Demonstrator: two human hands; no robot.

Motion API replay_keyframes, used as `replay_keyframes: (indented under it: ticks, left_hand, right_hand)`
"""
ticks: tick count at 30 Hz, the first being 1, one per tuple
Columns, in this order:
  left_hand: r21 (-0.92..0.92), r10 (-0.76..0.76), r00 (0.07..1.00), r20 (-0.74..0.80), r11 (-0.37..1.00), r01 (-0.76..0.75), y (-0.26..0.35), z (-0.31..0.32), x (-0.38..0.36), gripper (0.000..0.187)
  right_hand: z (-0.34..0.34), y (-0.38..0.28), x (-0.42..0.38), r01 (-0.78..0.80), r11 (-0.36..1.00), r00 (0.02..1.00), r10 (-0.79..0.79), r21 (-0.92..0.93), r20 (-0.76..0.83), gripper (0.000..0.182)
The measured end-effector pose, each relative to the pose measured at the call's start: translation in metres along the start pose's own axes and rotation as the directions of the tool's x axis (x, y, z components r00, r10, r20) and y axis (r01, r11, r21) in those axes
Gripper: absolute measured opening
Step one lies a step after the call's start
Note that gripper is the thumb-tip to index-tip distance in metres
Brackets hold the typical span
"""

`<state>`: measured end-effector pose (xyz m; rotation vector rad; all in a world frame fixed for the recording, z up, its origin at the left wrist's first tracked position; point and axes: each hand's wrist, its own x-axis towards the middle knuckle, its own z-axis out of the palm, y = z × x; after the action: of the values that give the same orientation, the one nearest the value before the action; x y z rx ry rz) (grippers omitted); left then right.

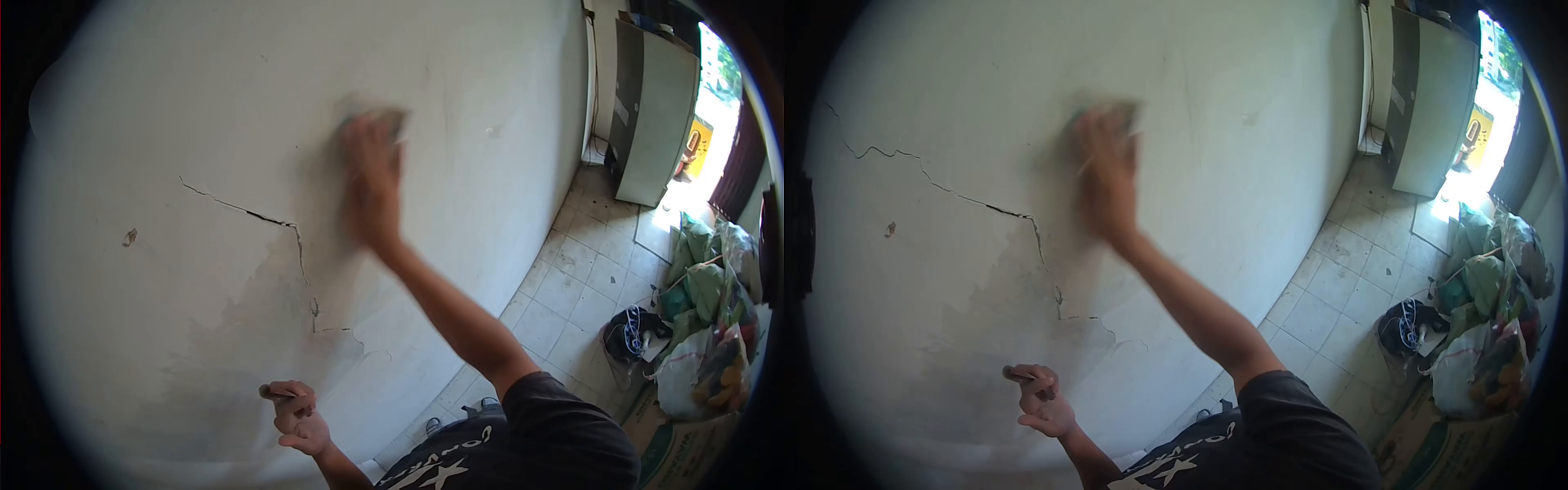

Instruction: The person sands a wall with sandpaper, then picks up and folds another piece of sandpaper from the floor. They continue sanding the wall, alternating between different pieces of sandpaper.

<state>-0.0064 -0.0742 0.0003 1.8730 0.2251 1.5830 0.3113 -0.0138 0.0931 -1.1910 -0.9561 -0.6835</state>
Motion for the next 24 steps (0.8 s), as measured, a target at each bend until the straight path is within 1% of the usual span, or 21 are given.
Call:
replay_keyframes:
  ticks: [1,2,3,4,5,7,8,9,10,11,12,13,14,15,16,17,18,19,20,23,24]
  left_hand:
    - [0.006,0.008,1.0,-0.008,1.0,-0.008,0.005,0.004,0.0,0.089]
    - [0.031,0.044,0.998,0.035,0.998,-0.045,0.008,0.008,0.002,0.089]
    - [0.056,0.073,0.995,0.075,0.995,-0.077,0.011,0.012,0.001,0.09]
    - [0.081,0.059,0.998,0.019,0.995,-0.061,0.013,0.012,-0.005,0.091]
    - [0.09,0.053,0.999,0.009,0.995,-0.053,0.012,0.009,-0.011,0.091]
    - [0.07,-0.013,0.996,-0.091,0.997,0.019,0.015,0.003,-0.024,0.091]
    - [0.046,-0.042,0.994,-0.102,0.998,0.047,0.012,0.001,-0.028,0.091]
    - [0.06,-0.048,0.992,-0.118,0.997,0.056,0.012,0.002,-0.034,0.091]
    - [0.035,-0.078,0.987,-0.143,0.996,0.084,0.011,0.005,-0.038,0.091]
    - [0.01,-0.107,0.981,-0.162,0.994,0.111,0.013,0.01,-0.04,0.09]
    - [0.034,-0.08,0.983,-0.167,0.996,0.087,0.019,0.021,-0.04,0.091]
    - [0.044,-0.072,0.981,-0.178,0.996,0.081,0.022,0.027,-0.039,0.091]
    - [0.055,-0.05,0.986,-0.157,0.997,0.059,0.025,0.03,-0.037,0.092]
    - [0.068,-0.031,0.99,-0.136,0.997,0.041,0.028,0.031,-0.036,0.092]
    - [0.109,-0.015,0.988,-0.152,0.994,0.032,0.033,0.032,-0.035,0.093]
    - [0.121,-0.014,0.988,-0.155,0.992,0.033,0.037,0.025,-0.038,0.093]
    - [0.151,-0.016,0.987,-0.163,0.988,0.041,0.041,0.016,-0.044,0.094]
    - [0.178,-0.008,0.984,-0.177,0.983,0.04,0.04,0.009,-0.049,0.094]
    - [0.135,-0.06,0.976,-0.208,0.987,0.09,0.04,0.0,-0.06,0.095]
    - [0.151,-0.051,0.949,-0.31,0.983,0.102,0.038,0.008,-0.064,0.095]
    - [0.144,-0.037,0.963,-0.267,0.986,0.078,0.039,0.011,-0.061,0.095]
  right_hand:
    - [0.002,-0.017,-0.037,0.153,0.988,0.96,-0.141,-0.03,0.243,0.069]
    - [0.005,-0.028,-0.087,0.39,0.92,0.828,-0.331,-0.043,0.452,0.067]
    - [-0.02,-0.03,-0.117,0.471,0.854,0.693,-0.513,0.22,0.506,0.064]
    - [-0.034,-0.012,-0.151,0.462,0.85,0.618,-0.514,0.254,0.595,0.062]
    - [-0.037,0.017,-0.163,0.476,0.858,0.665,-0.496,0.194,0.558,0.062]
    - [-0.032,0.054,-0.129,0.503,0.854,0.777,-0.379,-0.133,0.503,0.062]
    - [-0.03,0.048,-0.074,0.293,0.929,0.913,-0.202,-0.224,0.355,0.065]
    - [-0.035,0.027,-0.018,0.056,0.96,0.982,-0.003,-0.275,0.19,0.068]
    - [-0.027,0.011,0.005,0.059,0.964,0.979,-0.005,-0.259,0.204,0.068]
    - [-0.012,-0.008,0.02,0.016,0.993,0.997,-0.007,-0.114,0.077,0.065]
    - [0.002,-0.026,0.023,-0.008,0.999,0.999,0.01,0.038,-0.054,0.062]
    - [0.012,-0.045,-0.009,0.089,0.996,0.949,-0.085,0.001,0.303,0.064]
    - [0.01,-0.052,-0.052,0.513,0.842,0.762,-0.536,0.166,0.363,0.065]
    - [0.016,-0.045,-0.088,0.896,0.443,0.419,-0.82,-0.032,0.391,0.067]
    - [0.013,-0.025,-0.088,0.828,0.512,0.395,-0.821,0.227,0.412,0.067]
    - [0.004,-0.002,-0.078,0.695,0.55,0.368,-0.825,0.463,0.429,0.068]
    - [0.001,0.014,-0.057,0.71,0.665,0.531,-0.723,0.233,0.442,0.067]
    - [0.001,0.027,-0.023,0.674,0.739,0.678,-0.615,-0.007,0.403,0.066]
    - [-0.007,0.022,0.018,0.249,0.962,0.904,-0.19,-0.111,0.383,0.061]
    - [0.015,-0.005,-0.019,0.312,0.95,0.872,-0.279,-0.017,0.402,0.06]
    - [0.025,-0.018,-0.034,0.344,0.939,0.862,-0.323,0.017,0.39,0.059]
